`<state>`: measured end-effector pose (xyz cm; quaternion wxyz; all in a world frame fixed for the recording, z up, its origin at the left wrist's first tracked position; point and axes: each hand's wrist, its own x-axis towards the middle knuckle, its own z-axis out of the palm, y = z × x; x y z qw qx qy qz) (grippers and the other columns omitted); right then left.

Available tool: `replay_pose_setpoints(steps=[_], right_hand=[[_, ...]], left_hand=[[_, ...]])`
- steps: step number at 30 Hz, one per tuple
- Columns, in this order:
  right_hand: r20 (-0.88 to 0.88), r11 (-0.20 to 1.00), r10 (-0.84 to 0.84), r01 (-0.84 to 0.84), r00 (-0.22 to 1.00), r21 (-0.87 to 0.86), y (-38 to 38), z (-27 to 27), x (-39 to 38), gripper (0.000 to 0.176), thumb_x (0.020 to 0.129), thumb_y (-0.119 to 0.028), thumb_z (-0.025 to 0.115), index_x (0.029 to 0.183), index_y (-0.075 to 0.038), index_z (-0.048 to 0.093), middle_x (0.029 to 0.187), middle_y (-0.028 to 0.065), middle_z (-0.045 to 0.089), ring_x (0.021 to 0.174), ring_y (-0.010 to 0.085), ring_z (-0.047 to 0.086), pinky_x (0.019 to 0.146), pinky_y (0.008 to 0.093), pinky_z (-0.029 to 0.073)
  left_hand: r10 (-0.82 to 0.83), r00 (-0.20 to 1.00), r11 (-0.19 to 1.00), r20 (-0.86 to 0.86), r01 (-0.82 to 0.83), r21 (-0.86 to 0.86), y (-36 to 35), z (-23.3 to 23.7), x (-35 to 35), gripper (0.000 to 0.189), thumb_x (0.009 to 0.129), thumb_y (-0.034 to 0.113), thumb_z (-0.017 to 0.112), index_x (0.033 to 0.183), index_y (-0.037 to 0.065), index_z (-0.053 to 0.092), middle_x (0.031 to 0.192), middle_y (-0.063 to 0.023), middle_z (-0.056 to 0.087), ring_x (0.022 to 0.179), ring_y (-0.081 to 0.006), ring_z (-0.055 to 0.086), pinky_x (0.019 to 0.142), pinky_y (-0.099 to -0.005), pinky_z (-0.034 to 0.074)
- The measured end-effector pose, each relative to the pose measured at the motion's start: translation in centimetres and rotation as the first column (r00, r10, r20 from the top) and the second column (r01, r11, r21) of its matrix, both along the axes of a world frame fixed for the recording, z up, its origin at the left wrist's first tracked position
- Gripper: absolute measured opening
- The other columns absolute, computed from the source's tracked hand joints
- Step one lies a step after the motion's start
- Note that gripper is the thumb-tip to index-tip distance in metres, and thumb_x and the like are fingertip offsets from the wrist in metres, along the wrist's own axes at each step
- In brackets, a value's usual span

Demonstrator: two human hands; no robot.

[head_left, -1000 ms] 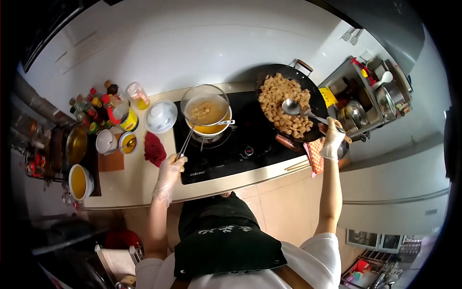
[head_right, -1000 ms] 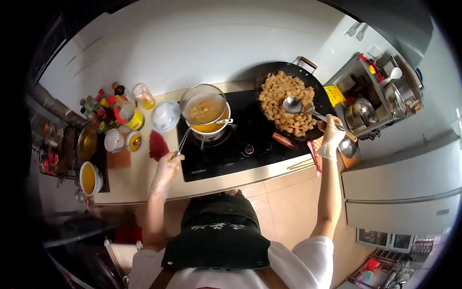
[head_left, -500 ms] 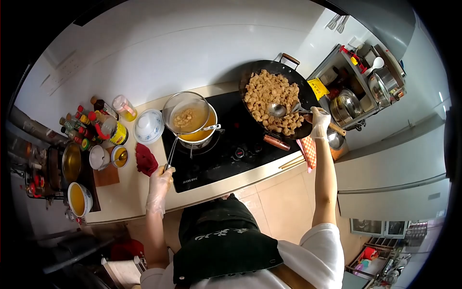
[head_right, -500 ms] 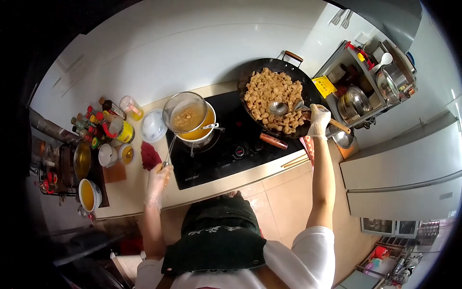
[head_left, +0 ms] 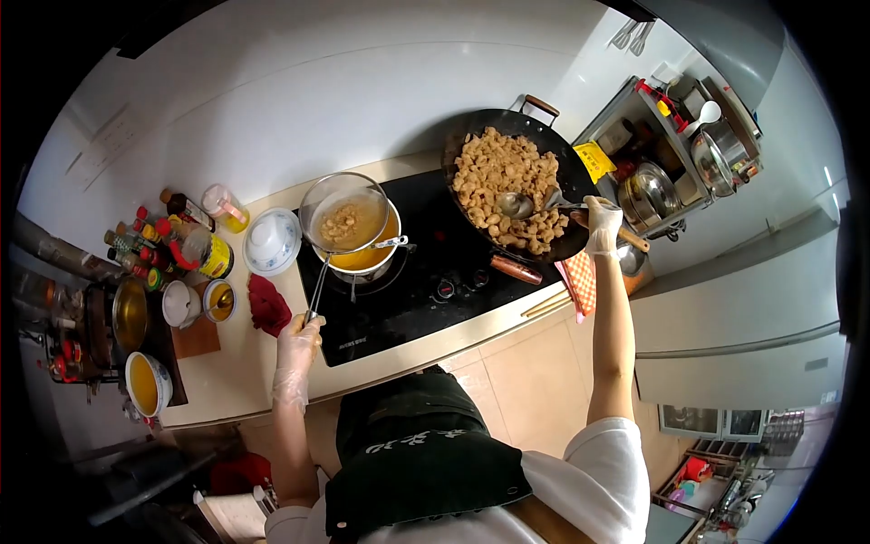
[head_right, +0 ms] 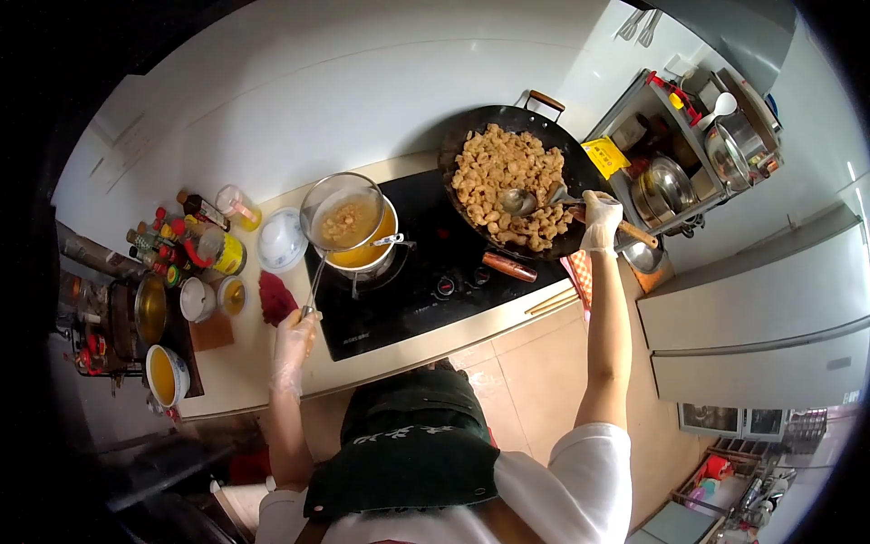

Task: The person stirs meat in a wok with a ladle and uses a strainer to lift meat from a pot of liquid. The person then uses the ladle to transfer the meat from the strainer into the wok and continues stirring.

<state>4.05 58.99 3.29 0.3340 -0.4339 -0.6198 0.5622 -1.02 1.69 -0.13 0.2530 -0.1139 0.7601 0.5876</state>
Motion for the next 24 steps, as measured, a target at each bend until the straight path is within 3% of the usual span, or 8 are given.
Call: replay_pose_setpoints(steps=[11,14,18,22,24], right_hand=[[-0.054,1.0,0.015,-0.017,0.998,-0.026,0.4,-1.2,0.5,0.015,0.082,-0.006,0.066,0.089,0.006,0.062,0.07,0.0168,0.067,0.054,0.0244,0.067,0.049,0.0293,0.057],[-0.062,0.999,-0.013,0.011,0.998,-0.035,-1.3,-0.2,1.2,0.007,0.08,-0.004,0.064,0.081,0.002,0.062,0.068,0.0122,0.065,0.054,0.0215,0.067,0.05,0.0276,0.057],[-0.172,0.999,0.002,-0.011,0.985,-0.053,-1.0,-2.1,2.9,0.01,0.082,-0.006,0.066,0.083,0.003,0.062,0.073,0.0149,0.067,0.057,0.0222,0.068,0.053,0.0278,0.058],[-0.361,0.993,-0.063,0.021,0.93,-0.118,-2.9,-2.9,4.1,0.011,0.081,-0.003,0.068,0.076,-0.003,0.058,0.073,0.0073,0.063,0.057,0.0223,0.068,0.052,0.0267,0.058],[-0.332,0.992,-0.099,0.067,0.938,-0.108,-3.0,-3.4,4.5,0.012,0.082,-0.003,0.069,0.08,-0.003,0.057,0.075,0.0081,0.064,0.057,0.0226,0.068,0.052,0.027,0.057]], left_hand=[[-0.027,1.0,0.999,-0.001,0.027,-0.035,0.3,0.3,-0.4,0.016,0.093,0.021,0.056,0.092,0.007,0.063,0.057,0.005,0.044,0.039,-0.0032,0.031,0.037,-0.0223,0.022],[-0.015,1.0,0.999,-0.018,0.015,-0.033,0.3,0.1,-0.3,0.017,0.093,0.021,0.057,0.092,0.006,0.064,0.056,0.005,0.044,0.039,-0.0035,0.03,0.037,-0.0229,0.022],[-0.032,0.999,0.999,-0.012,0.032,-0.007,0.1,0.4,0.0,0.016,0.092,0.02,0.058,0.093,0.005,0.065,0.056,0.0048,0.045,0.041,-0.004,0.032,0.039,-0.0228,0.023],[-0.027,0.999,1.0,-0.031,0.026,-0.005,-0.1,0.7,0.3,0.016,0.091,0.019,0.059,0.093,0.004,0.065,0.057,0.005,0.044,0.043,-0.0038,0.033,0.041,-0.0221,0.024],[-0.01,1.0,1.0,-0.027,0.01,0.017,-0.1,1.2,0.6,0.017,0.091,0.019,0.06,0.093,0.004,0.065,0.057,0.0049,0.045,0.043,-0.004,0.033,0.041,-0.0223,0.025]])
